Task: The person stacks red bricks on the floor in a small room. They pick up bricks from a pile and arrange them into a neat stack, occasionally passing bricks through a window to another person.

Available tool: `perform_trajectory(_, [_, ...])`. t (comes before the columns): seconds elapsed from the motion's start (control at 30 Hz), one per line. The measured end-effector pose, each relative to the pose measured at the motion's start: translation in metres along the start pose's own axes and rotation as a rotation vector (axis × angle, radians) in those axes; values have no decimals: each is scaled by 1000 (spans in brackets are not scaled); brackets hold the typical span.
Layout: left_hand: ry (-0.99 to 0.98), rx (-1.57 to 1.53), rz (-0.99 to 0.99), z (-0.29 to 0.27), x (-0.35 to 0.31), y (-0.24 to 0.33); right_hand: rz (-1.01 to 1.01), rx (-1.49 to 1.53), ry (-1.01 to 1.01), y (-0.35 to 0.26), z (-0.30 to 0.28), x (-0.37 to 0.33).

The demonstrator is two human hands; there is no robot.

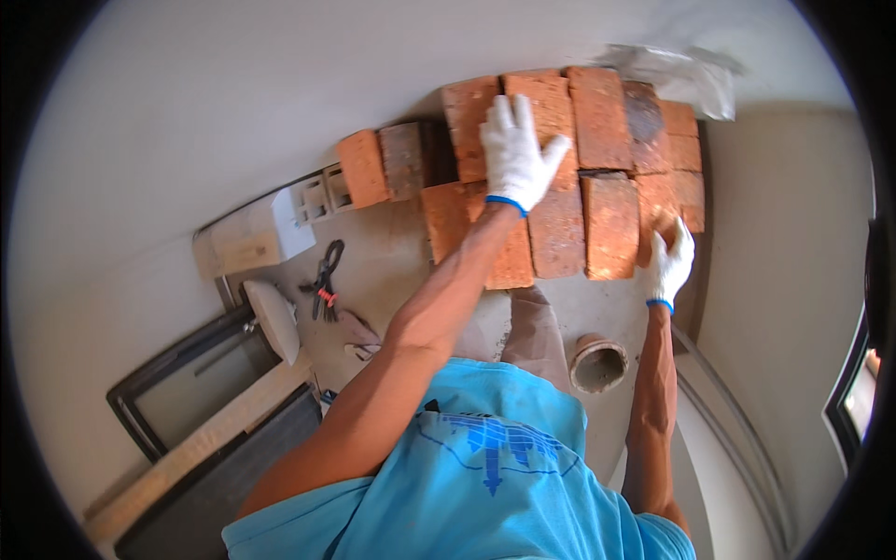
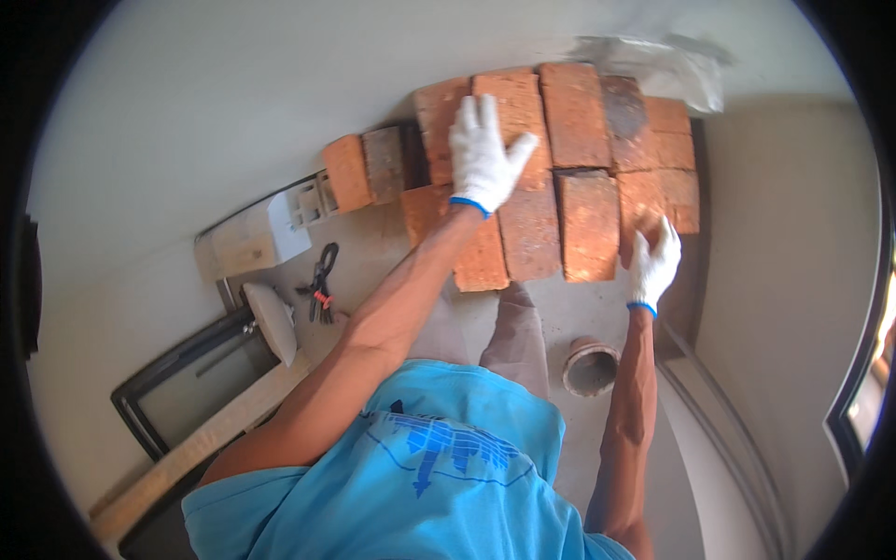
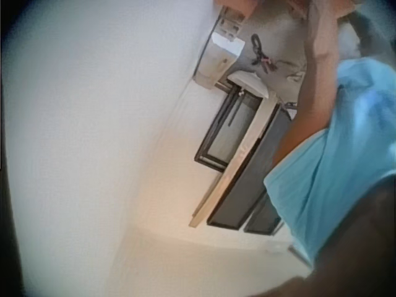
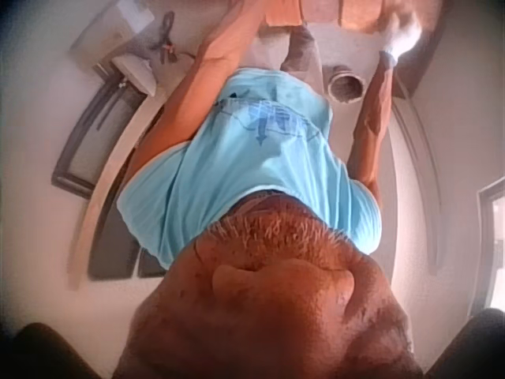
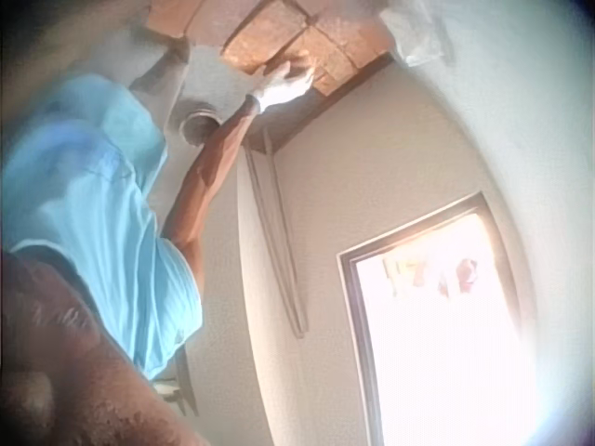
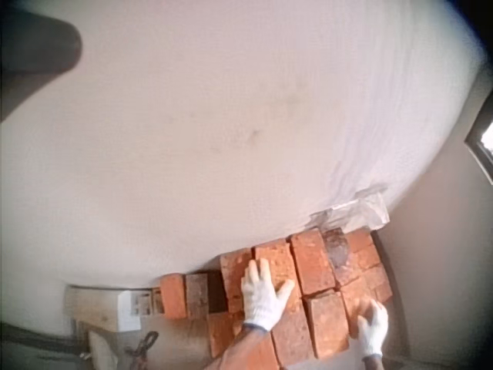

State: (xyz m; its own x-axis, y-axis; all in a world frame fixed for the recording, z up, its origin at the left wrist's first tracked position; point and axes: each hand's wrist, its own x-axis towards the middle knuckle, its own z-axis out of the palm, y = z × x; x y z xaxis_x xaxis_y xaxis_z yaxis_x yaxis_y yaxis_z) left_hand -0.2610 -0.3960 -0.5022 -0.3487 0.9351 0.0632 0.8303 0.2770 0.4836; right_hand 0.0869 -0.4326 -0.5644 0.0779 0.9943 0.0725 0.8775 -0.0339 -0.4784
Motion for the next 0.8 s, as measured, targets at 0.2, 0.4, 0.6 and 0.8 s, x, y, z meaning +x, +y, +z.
perform_trajectory(0.2, [94,-225,-23,-41,-19,-37,29,182,60,-52,-35,-61])
perform_trajectory(0.4, [359,-153,-611,-71,-67,-204,386,191,-93,-30,-61,-158])
perform_trajectory(0.6, [122,58,-946,-49,-81,-344,630,239,-446,18,-56,-296])
perform_trajectory(0.8, [96,88,-999,-37,-37,-357,707,-142,-798,-26,-77,-382])
